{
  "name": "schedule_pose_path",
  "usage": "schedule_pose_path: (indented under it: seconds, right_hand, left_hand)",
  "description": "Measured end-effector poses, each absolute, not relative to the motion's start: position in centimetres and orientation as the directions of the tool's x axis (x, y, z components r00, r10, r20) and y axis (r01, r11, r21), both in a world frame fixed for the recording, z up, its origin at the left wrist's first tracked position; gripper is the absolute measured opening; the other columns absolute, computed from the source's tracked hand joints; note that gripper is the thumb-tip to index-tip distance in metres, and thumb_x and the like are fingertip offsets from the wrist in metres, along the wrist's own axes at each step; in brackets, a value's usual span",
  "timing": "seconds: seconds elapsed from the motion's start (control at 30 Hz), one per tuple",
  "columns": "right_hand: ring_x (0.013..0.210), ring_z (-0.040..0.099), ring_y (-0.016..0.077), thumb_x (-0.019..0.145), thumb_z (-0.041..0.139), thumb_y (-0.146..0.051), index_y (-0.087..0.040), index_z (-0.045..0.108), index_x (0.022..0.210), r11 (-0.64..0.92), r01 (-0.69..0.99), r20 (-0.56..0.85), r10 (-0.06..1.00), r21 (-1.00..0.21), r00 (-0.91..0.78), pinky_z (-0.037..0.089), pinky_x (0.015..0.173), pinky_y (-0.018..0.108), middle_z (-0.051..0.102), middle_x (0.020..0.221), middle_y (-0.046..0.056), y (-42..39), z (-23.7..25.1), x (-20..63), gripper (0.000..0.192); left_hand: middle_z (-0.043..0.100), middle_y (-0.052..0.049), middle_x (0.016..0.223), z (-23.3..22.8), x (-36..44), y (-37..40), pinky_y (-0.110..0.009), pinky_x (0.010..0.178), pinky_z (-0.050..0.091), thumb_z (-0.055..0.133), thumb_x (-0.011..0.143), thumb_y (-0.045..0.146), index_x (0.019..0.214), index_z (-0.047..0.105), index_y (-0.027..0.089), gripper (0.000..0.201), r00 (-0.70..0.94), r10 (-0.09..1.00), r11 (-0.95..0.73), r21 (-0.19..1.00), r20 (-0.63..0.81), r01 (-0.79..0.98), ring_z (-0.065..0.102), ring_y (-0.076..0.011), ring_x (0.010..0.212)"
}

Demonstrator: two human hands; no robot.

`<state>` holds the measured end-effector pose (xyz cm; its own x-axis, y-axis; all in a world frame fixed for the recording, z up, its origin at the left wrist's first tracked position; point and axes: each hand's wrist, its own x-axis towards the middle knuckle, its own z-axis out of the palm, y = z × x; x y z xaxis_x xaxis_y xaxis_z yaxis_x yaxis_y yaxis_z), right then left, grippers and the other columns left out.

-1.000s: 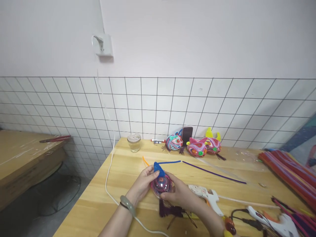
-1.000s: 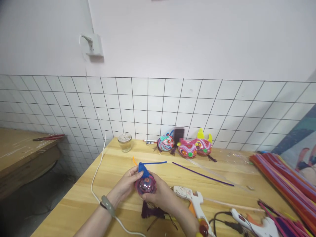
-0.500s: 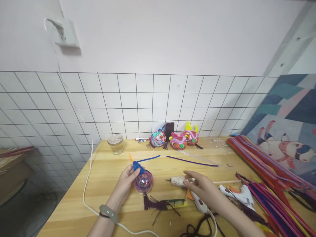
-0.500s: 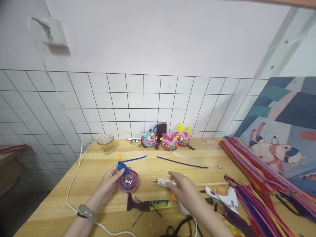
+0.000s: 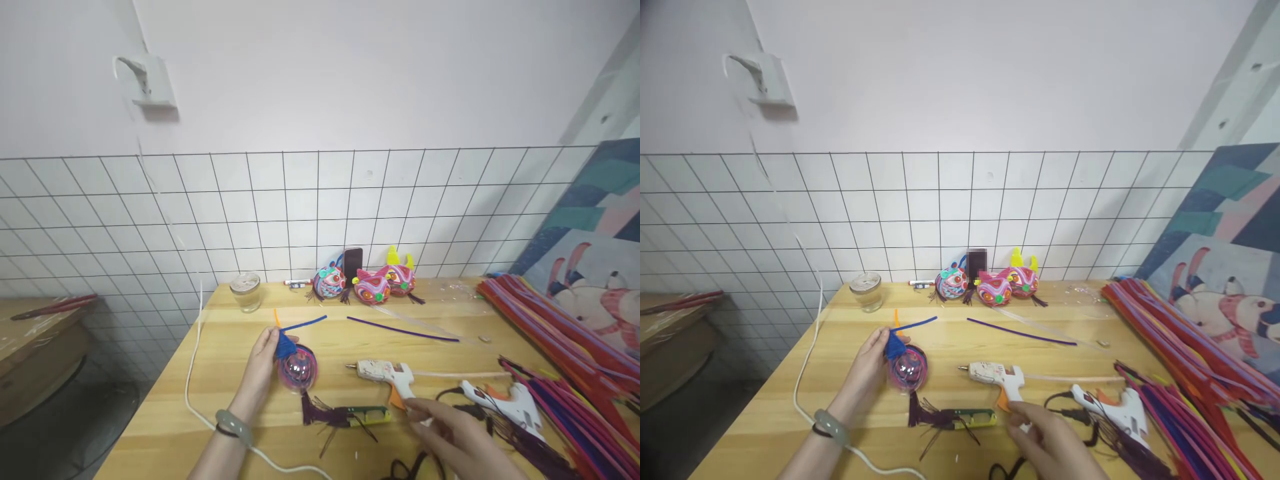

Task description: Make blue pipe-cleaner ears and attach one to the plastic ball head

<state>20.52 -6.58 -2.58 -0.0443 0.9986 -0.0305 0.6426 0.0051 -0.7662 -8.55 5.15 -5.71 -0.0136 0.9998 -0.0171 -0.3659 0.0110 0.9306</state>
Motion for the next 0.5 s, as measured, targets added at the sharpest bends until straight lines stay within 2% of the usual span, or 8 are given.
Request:
schedule_pose_path:
  seconds: [0.07,0.17,0.27,0.37,0.43,0.5]
  right_hand:
    - [0.061,0.061,0.0191,0.075,0.052,-0.035,-0.022,0.067,0.095,0.04,0.657,-0.012,0.997,-0.753,-0.075,0.048,0.056,0.025,0.069,0.074,0.002,-5.8,-2.7,18.6,0.028]
    - [0.059,0.059,0.0166,0.074,0.051,-0.032,-0.022,0.065,0.099,0.081,0.672,-0.049,0.984,-0.737,-0.172,0.046,0.056,0.025,0.068,0.081,0.002,-4.0,-2.6,15.4,0.03]
    - [0.075,0.061,0.0195,0.072,0.053,-0.028,-0.019,0.059,0.109,0.126,0.681,-0.022,0.979,-0.722,-0.204,0.046,0.069,0.028,0.066,0.09,0.006,-1.7,-2.5,12.0,0.038]
    - [0.096,0.056,0.0232,0.068,0.059,-0.03,-0.015,0.048,0.121,0.203,0.669,0.04,0.967,-0.715,-0.25,0.043,0.08,0.031,0.058,0.112,0.011,0.5,-2.6,9.0,0.056]
    - [0.105,0.051,0.0257,0.064,0.064,-0.03,-0.014,0.046,0.123,0.202,0.661,0.04,0.967,-0.723,-0.251,0.04,0.085,0.032,0.053,0.12,0.013,1.6,-2.9,7.5,0.063]
    - [0.104,0.052,0.0252,0.063,0.065,-0.03,-0.016,0.046,0.122,0.225,0.617,0.043,0.954,-0.755,-0.295,0.04,0.085,0.032,0.055,0.118,0.012,2.1,-3.1,6.6,0.063]
  left_hand:
    - [0.07,-0.005,0.079,-5.7,-8.7,5.2,-0.024,0.064,0.044,0.058,0.074,0.042,0.076,0.057,0.018,0.024,-0.016,1.0,-0.002,0.931,-0.004,-0.365,0.061,-0.0147,0.067]
    - [0.069,-0.003,0.076,-5.8,-8.8,5.4,-0.021,0.062,0.042,0.059,0.074,0.038,0.072,0.058,0.017,0.022,-0.01,1.0,-0.019,0.929,0.016,-0.368,0.058,-0.0114,0.063]
    - [0.068,-0.002,0.072,-5.8,-8.9,5.5,-0.02,0.061,0.041,0.061,0.074,0.037,0.07,0.059,0.017,0.02,0.012,1.0,-0.02,0.925,0.027,-0.38,0.057,-0.0109,0.061]
    - [0.068,-0.003,0.073,-5.6,-8.9,5.4,-0.022,0.064,0.043,0.062,0.073,0.037,0.073,0.061,0.016,0.02,0.042,0.999,-0.001,0.918,0.02,-0.396,0.058,-0.0122,0.063]
    - [0.069,-0.005,0.077,-5.3,-8.9,5.2,-0.025,0.068,0.044,0.061,0.073,0.038,0.081,0.064,0.016,0.024,0.058,0.998,0.015,0.913,0.01,-0.408,0.06,-0.015,0.069]
    - [0.069,-0.007,0.082,-5.0,-9.0,5.1,-0.029,0.073,0.044,0.059,0.074,0.041,0.092,0.064,0.016,0.032,0.065,0.998,0.027,0.906,0.001,-0.423,0.062,-0.0181,0.075]
